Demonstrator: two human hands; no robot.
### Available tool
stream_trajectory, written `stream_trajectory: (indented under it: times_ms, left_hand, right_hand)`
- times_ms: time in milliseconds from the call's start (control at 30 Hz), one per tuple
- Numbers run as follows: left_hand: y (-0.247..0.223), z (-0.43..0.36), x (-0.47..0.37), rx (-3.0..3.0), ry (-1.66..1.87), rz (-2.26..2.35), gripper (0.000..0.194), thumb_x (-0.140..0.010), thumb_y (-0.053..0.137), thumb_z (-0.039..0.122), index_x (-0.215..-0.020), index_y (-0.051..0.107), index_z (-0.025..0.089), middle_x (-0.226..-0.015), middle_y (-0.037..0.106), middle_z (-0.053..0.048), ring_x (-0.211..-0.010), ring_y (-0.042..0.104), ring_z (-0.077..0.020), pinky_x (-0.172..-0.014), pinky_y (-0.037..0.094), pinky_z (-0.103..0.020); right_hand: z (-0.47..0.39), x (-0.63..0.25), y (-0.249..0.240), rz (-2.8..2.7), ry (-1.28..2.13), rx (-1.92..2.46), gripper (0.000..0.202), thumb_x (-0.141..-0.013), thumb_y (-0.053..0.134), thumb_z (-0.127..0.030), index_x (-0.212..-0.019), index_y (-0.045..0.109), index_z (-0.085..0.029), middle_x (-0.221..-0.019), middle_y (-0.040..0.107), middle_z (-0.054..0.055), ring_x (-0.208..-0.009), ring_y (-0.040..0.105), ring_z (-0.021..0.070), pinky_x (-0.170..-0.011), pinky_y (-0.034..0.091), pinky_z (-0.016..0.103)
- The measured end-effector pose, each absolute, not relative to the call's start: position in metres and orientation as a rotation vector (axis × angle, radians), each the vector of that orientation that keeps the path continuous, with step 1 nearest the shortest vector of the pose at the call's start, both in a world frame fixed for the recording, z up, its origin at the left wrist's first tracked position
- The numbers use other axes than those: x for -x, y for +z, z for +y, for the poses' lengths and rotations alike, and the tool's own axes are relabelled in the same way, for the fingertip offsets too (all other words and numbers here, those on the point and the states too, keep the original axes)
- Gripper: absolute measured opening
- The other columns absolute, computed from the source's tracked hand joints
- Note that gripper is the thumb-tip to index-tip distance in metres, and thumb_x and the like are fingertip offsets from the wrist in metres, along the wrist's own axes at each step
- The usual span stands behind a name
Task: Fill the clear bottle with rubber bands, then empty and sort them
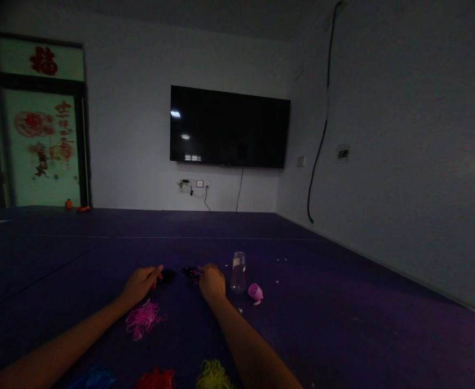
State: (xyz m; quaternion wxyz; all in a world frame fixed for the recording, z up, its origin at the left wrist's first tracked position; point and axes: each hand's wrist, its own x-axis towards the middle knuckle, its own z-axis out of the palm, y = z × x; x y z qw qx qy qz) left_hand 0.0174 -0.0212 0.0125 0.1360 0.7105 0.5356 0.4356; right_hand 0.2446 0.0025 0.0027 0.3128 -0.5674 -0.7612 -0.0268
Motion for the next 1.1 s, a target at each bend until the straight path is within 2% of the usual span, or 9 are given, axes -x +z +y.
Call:
stream_trajectory:
  times_ms: [133,233,333,433,533,733,900,1000,1100]
  left_hand:
    - [0.013,-0.025,-0.023,-2.261,1.152,1.597,0.048,-0.08,0.042,0.058,-0.054,0.058,0.021,-0.053,0.056,-0.002,-0.058,0.054,-0.0194,-0.059,0.033,-0.027]
    - [0.013,-0.025,-0.025,-2.484,1.036,1.65,0.048,-0.085,0.037,0.053,-0.056,0.057,0.021,-0.058,0.056,-0.003,-0.063,0.054,-0.0183,-0.061,0.034,-0.026]
    - [0.012,-0.023,-0.022,-2.5,1.057,1.692,0.049,-0.086,0.035,0.052,-0.055,0.056,0.02,-0.058,0.056,-0.002,-0.062,0.054,-0.0172,-0.059,0.034,-0.025]
    - [0.013,-0.02,-0.017,-2.379,1.151,1.713,0.054,-0.086,0.03,0.054,-0.056,0.058,0.019,-0.055,0.058,-0.002,-0.058,0.055,-0.0171,-0.057,0.035,-0.025]
    - [0.013,-0.017,-0.012,-2.308,1.196,1.74,0.062,-0.087,0.021,0.057,-0.06,0.061,0.018,-0.051,0.058,-0.002,-0.052,0.055,-0.0174,-0.053,0.036,-0.025]
    - [0.012,-0.014,-0.01,-2.28,1.189,1.784,0.064,-0.087,0.021,0.058,-0.06,0.062,0.017,-0.048,0.058,-0.001,-0.049,0.056,-0.0166,-0.05,0.035,-0.024]
    - [0.011,-0.016,-0.012,-2.347,1.15,1.917,0.057,-0.088,0.027,0.05,-0.054,0.059,0.018,-0.049,0.057,-0.002,-0.051,0.053,-0.0161,-0.051,0.029,-0.024]
    - [0.012,-0.017,-0.011,-2.405,1.168,1.974,0.053,-0.089,0.03,0.043,-0.052,0.057,0.018,-0.052,0.056,-0.004,-0.056,0.052,-0.0174,-0.056,0.03,-0.026]
    - [0.013,-0.017,-0.01,-2.481,1.174,1.959,0.051,-0.09,0.03,0.039,-0.052,0.057,0.018,-0.053,0.055,-0.004,-0.058,0.052,-0.0179,-0.059,0.033,-0.027]
  right_hand:
    - [-0.001,-0.242,0.007,-2.083,-0.107,1.523,0.028,-0.078,0.044,-0.007,-0.086,0.069,-0.017,-0.092,0.067,0.011,-0.09,0.061,0.0215,-0.078,0.043,0.029]
    - [-0.007,-0.239,0.012,-2.124,-0.094,1.482,0.025,-0.076,0.045,-0.008,-0.083,0.068,-0.013,-0.091,0.067,0.014,-0.09,0.061,0.023,-0.079,0.043,0.03]
    - [-0.013,-0.231,0.014,-2.184,-0.028,1.36,0.024,-0.075,0.045,-0.009,-0.078,0.068,-0.015,-0.089,0.069,0.01,-0.089,0.062,0.0192,-0.078,0.043,0.026]
    - [-0.017,-0.215,0.01,-2.23,0.433,1.141,0.027,-0.07,0.041,-0.005,-0.067,0.066,-0.016,-0.068,0.067,0.003,-0.066,0.063,0.0134,-0.062,0.045,0.02]
    - [-0.021,-0.198,0.004,-2.19,0.977,0.995,0.026,-0.065,0.039,-0.005,-0.058,0.063,-0.014,-0.049,0.058,-0.001,-0.044,0.055,0.0106,-0.045,0.041,0.019]
    - [-0.025,-0.181,0.001,-2.068,1.332,0.748,0.026,-0.063,0.04,-0.008,-0.059,0.065,-0.012,-0.056,0.063,0.002,-0.051,0.059,0.0113,-0.048,0.044,0.019]
    - [-0.015,-0.199,0.004,-1.881,0.887,1.002,0.032,-0.073,0.037,-0.009,-0.073,0.068,-0.012,-0.064,0.066,0.005,-0.057,0.062,0.0132,-0.054,0.046,0.022]
    - [-0.009,-0.221,0.009,-1.862,0.43,1.144,0.03,-0.075,0.041,-0.009,-0.079,0.07,-0.017,-0.081,0.07,0.005,-0.077,0.064,0.0155,-0.072,0.047,0.025]
    - [-0.007,-0.236,0.011,-1.868,0.219,1.316,0.031,-0.076,0.042,-0.008,-0.084,0.07,-0.019,-0.091,0.07,0.005,-0.086,0.063,0.0161,-0.079,0.044,0.024]
